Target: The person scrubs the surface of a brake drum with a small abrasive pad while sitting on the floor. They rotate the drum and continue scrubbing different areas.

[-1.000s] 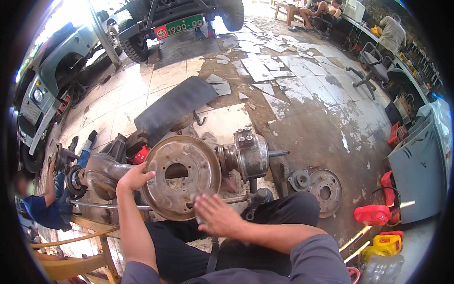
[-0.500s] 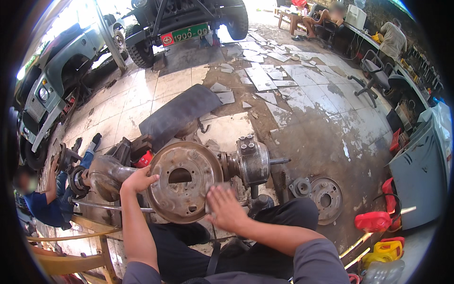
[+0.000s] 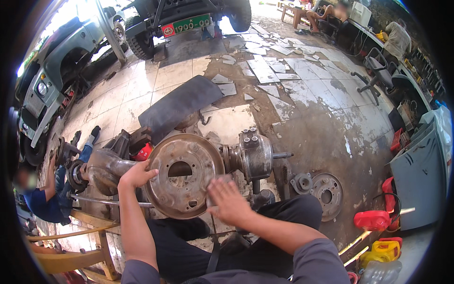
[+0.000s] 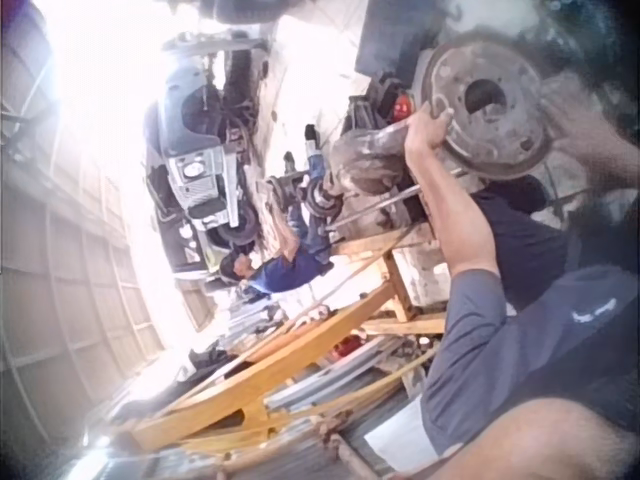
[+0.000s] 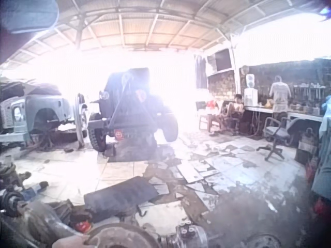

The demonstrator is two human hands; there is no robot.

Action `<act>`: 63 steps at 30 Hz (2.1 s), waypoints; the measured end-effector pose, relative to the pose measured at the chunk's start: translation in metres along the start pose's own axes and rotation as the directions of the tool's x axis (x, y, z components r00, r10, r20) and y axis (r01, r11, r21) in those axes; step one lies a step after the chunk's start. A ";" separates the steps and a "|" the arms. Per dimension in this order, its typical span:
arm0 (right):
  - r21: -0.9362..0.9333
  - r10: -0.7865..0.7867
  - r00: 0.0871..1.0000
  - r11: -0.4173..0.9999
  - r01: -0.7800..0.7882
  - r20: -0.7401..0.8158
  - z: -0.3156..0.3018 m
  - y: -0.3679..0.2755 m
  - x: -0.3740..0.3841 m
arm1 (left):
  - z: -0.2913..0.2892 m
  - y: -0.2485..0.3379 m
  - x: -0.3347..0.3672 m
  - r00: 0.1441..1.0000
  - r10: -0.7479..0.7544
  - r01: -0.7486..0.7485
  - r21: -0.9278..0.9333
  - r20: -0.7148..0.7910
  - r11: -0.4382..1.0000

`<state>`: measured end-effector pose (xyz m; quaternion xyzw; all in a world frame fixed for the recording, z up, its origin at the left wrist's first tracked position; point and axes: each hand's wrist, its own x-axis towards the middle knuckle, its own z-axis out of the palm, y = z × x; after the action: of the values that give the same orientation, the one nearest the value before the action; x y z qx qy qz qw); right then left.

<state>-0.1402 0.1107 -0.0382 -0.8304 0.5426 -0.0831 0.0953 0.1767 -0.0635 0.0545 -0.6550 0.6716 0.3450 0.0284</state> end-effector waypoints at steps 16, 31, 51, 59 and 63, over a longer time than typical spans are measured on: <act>0.085 -0.218 0.974 0.973 0.214 0.051 0.003 -0.034 -0.015 | 0.005 -0.006 0.005 0.999 0.050 -0.050 0.019 -0.011 0.999; 0.011 0.056 0.998 0.998 -0.056 -0.002 -0.003 -0.003 0.006 | 0.007 -0.001 0.004 0.999 0.053 -0.053 0.083 0.000 0.995; -0.051 0.048 0.997 0.997 -0.051 -0.059 -0.002 -0.006 0.012 | 0.003 -0.016 0.009 0.993 0.104 -0.104 -0.009 -0.047 0.995; 0.016 0.046 0.998 0.999 -0.046 -0.041 -0.004 0.007 0.012 | 0.002 -0.006 0.008 0.992 0.115 -0.118 -0.042 -0.055 0.992; -0.049 -0.139 0.983 0.988 0.146 0.116 -0.002 -0.029 -0.006 | 0.004 -0.002 0.010 0.986 0.135 -0.139 -0.032 -0.094 0.990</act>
<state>-0.1169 0.1272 -0.0289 -0.8729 0.4776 -0.0273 0.0956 0.1753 -0.0702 0.0456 -0.6229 0.7088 0.3287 -0.0389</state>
